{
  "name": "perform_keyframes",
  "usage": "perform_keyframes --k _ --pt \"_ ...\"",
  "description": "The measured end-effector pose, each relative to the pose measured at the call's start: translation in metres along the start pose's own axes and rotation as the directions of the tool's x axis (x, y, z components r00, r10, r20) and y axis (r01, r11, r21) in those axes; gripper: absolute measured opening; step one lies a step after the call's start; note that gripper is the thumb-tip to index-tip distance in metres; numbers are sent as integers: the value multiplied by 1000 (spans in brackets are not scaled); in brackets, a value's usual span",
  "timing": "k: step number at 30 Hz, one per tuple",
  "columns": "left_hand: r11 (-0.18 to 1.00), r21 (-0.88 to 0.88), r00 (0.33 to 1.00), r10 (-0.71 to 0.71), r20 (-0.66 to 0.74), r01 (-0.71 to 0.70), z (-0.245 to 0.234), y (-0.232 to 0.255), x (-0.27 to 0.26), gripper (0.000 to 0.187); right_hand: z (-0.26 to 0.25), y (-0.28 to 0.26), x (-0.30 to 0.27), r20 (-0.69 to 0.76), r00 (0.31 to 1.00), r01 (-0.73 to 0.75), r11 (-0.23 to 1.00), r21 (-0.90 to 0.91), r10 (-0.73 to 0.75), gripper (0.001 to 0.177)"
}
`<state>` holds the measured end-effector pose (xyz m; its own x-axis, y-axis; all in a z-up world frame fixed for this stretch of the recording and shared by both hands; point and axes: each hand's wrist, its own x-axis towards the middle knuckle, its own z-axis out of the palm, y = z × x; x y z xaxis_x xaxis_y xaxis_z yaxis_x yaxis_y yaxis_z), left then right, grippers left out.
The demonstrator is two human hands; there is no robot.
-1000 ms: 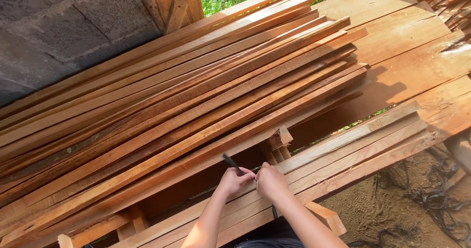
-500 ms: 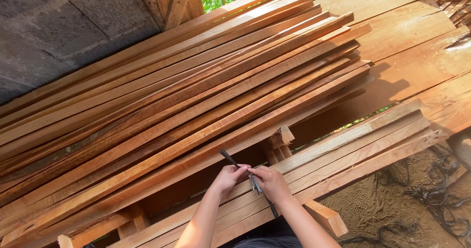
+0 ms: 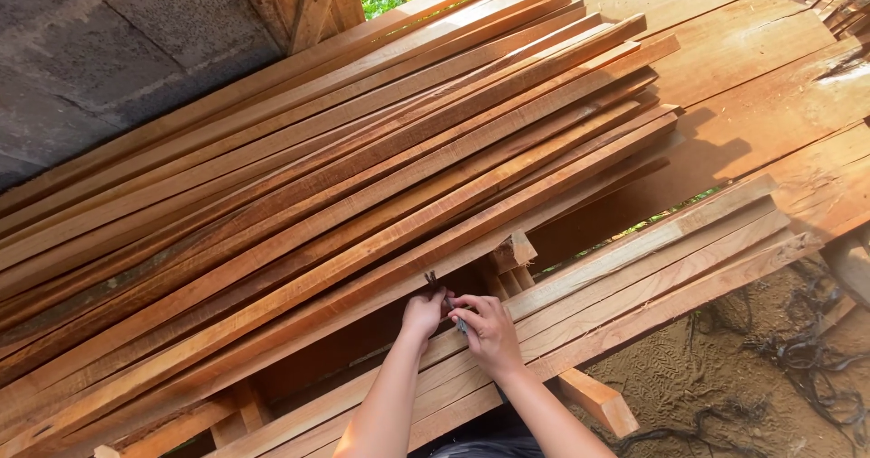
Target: Arranging and bundling thin wooden planks using black ties and scissors.
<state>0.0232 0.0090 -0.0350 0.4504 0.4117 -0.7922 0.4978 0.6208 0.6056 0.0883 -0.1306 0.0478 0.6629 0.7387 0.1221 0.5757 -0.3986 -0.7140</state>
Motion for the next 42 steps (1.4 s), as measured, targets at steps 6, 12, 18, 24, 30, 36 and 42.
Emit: perform_keyframes --k 6,12,18,24,30,36,42 --pt "982 147 987 -100 -127 118 7 -19 19 37 -24 0 -24 79 996 49 999 -23 -47 35" --pt "998 -37 994 -46 -99 42 1 -31 31 36 -21 2 -39 9 993 119 991 -57 -118 12" --pt "896 427 930 -48 364 -121 -10 4 -31 31 -20 0 -40 -11 989 147 984 -99 -149 14" --pt "838 467 946 165 278 -283 5 10 -36 28 -16 -1 -40 -11 991 129 980 -153 -133 18" --pt "993 112 989 13 150 -30 19 -8 2 30 -15 -5 -27 -10 998 69 993 -93 -70 18" --pt "997 -34 994 -68 89 71 20 -43 46 26 -13 10 -30 83 992 102 990 -101 -93 30" --pt "995 -64 997 -78 -7 77 18 -54 57 26 -19 4 -27 72 974 219 974 -60 -214 15"
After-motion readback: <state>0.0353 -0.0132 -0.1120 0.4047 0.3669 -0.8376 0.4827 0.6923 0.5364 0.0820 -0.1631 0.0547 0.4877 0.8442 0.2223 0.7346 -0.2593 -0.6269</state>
